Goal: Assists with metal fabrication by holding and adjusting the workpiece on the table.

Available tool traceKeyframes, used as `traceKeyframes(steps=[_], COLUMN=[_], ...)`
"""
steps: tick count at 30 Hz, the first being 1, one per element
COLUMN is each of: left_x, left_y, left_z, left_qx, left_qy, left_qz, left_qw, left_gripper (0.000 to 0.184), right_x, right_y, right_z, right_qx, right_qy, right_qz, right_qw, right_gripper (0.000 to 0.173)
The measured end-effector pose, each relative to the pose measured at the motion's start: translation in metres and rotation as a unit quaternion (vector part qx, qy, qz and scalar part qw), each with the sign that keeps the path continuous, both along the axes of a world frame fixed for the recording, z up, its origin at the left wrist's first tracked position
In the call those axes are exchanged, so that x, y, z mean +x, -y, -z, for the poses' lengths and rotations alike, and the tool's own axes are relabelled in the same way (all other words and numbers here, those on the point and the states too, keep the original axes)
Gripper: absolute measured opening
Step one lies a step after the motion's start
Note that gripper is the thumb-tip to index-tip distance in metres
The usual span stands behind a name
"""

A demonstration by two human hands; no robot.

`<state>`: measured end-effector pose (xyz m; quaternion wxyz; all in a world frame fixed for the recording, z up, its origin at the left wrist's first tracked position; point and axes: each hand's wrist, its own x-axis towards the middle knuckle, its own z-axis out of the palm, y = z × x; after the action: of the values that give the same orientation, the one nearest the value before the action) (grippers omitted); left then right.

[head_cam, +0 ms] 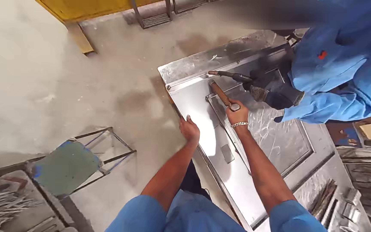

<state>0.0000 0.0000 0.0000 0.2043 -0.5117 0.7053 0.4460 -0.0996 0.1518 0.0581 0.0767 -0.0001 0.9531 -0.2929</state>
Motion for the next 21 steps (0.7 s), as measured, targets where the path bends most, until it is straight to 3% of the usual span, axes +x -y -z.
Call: traceKeyframes(steps=[1, 3, 7, 14, 21], left_x=[0.001, 0.012, 0.008, 0.008, 0.009], left_y=[-0.017, -0.024, -0.022, -0.024, -0.025], left_z=[0.044, 0.072, 0.073, 0.084, 0.081], left_qx=[-0.132, -0.179, -0.184, -0.201, -0.203], left_qy=[-0.074, -0.101, -0.097, -0.096, -0.098], left_qz=[-0.055, -0.059, -0.059, -0.061, -0.054], left_qw=[0.987, 0.977, 0.976, 0.973, 0.973], left_gripper=[0.055, 0.058, 0.059, 0.059, 0.060], right_x=[-0.008, -0.005, -0.015, -0.004, -0.007], right_y=[0.002, 0.005, 0.007, 0.024, 0.020], right_z=[0.003, 0.002, -0.020, -0.010, -0.012], right_qx=[0.000, -0.001, 0.002, 0.083, 0.062], right_qy=[-0.002, 0.005, 0.020, 0.049, 0.039], right_qz=[-0.009, -0.014, -0.034, -0.043, -0.033], right_qw=[1.000, 1.000, 0.999, 0.994, 0.997], right_gripper=[0.039, 0.037, 0.039, 0.050, 0.045])
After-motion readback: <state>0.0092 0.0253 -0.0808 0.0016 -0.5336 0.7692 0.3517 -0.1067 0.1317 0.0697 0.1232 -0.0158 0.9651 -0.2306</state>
